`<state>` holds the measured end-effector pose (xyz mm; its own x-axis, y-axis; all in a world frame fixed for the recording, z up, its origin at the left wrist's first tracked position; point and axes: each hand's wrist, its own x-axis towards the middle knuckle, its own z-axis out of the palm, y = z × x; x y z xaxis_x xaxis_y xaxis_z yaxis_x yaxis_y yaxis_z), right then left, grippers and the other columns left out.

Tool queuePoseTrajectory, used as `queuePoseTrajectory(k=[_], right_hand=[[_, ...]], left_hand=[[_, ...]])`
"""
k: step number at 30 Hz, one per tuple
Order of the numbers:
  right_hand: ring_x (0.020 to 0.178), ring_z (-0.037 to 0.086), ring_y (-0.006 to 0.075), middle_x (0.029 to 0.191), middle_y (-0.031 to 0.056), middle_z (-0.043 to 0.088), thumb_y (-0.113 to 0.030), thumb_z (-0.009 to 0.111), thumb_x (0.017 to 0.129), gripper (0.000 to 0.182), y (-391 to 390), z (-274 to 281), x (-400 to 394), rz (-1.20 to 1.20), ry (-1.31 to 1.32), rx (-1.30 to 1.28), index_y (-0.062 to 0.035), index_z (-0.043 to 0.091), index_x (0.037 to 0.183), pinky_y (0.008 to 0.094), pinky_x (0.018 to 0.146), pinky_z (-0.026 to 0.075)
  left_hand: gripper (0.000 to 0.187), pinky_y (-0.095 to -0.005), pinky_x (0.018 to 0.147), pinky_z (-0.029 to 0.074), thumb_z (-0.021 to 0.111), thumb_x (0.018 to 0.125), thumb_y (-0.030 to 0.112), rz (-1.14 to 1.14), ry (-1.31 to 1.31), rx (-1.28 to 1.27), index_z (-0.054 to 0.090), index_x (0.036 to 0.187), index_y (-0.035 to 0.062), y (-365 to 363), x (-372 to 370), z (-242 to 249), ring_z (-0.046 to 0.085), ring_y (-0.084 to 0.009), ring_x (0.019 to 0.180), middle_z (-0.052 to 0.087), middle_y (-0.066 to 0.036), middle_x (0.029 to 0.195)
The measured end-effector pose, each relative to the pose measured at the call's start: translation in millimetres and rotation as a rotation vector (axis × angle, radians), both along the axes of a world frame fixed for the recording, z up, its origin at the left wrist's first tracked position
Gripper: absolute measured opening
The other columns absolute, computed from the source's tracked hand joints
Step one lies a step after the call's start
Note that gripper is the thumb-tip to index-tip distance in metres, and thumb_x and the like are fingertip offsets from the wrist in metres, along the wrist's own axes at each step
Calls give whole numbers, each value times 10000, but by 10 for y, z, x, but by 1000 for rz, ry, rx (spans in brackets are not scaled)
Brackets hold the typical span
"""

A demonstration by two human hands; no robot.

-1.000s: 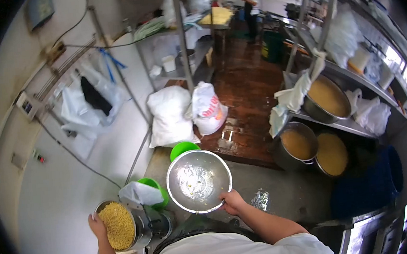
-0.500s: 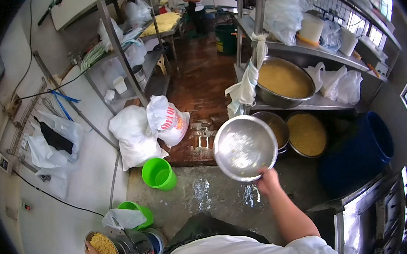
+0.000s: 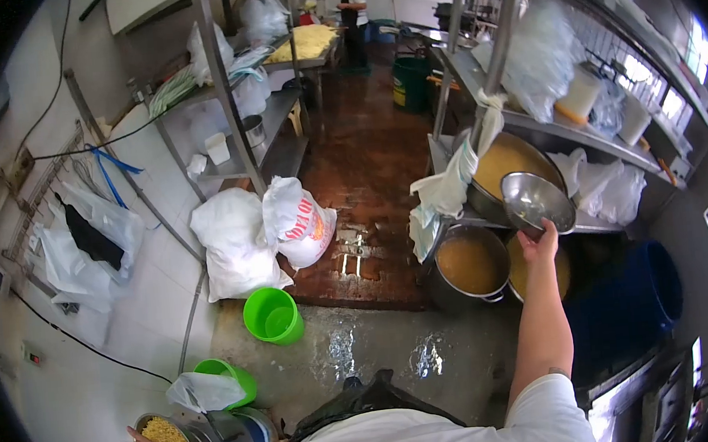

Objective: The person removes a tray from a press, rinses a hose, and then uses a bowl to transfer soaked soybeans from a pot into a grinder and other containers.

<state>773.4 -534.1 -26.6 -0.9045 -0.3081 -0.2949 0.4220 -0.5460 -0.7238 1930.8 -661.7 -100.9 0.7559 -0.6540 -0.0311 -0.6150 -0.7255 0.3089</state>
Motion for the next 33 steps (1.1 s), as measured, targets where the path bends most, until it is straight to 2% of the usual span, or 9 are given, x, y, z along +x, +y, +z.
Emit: queuePoseTrajectory(k=[7,12,15,17,20,22,25,28,33], right_hand=[[959,606,289,1188,92,594,-590,730,901,651,-290,112,-215,-117,113,22,-166,553,1363,448,782,528],[747,569,119,943,14,595,-281,661,1012,359,-436,-478,794,35,595,454,-56,562,1274,275,638,473],[706,667,283,807,133,683,-182,648,982,164,-304,-1654,1085,77,1326,916,-20,670,988,421,682,547],[884,724,346,937,185,740,-251,696,932,226,-53,-2263,1232,715,1275,1216,-28,710,970,448,804,562],[769,726,165,931,60,744,-312,686,957,294,134,-2598,1596,1842,1137,1608,-120,704,1179,335,535,564],[769,729,200,1000,57,735,-329,662,984,345,300,-2902,1702,2245,671,1493,-127,662,1264,354,563,572],[762,712,238,1076,79,720,-345,631,1010,364,460,-3823,1570,2211,462,1447,-136,631,1308,418,606,578],[854,705,284,1120,104,720,-333,605,1002,341,486,-3546,1940,2119,778,1548,-117,641,1264,464,700,586],[590,620,214,862,64,655,-258,630,995,191,-88,-3428,2129,2277,803,1239,-91,616,1087,396,538,533]], left_hand=[[711,-518,957,524,457,1052,537,85,-272,-19,584,1318,-109,-121,238,-190,650,-508,1103,670,-345,1209],[453,-486,962,535,564,984,221,83,-353,-472,574,1328,-74,80,1158,-675,663,-433,1098,665,-308,1197],[361,-445,958,533,519,992,126,206,13,-749,603,1291,-58,331,747,-118,668,-367,1078,692,-248,1178],[343,-413,991,519,529,1032,174,207,239,-879,627,1268,-54,475,737,71,665,-330,1112,705,-216,1199],[498,-395,1110,447,579,1058,327,-51,-39,-728,578,1426,-10,797,125,560,604,-300,1289,663,-176,1361],[550,-379,1178,368,586,1057,354,-57,72,-769,520,1486,16,989,-560,918,503,-282,1404,562,-171,1494],[577,-351,841,521,619,1048,318,91,309,-767,435,1537,73,1420,-1686,1380,623,-182,954,700,-168,1113],[704,-461,1060,459,643,1012,445,27,-116,-722,421,1524,15,2067,-1805,303,588,-372,1245,586,-274,1371],[799,-518,1205,335,498,1015,576,453,400,-13,411,1534,-24,4444,-2889,-1642,337,-440,1500,399,-312,1573]])
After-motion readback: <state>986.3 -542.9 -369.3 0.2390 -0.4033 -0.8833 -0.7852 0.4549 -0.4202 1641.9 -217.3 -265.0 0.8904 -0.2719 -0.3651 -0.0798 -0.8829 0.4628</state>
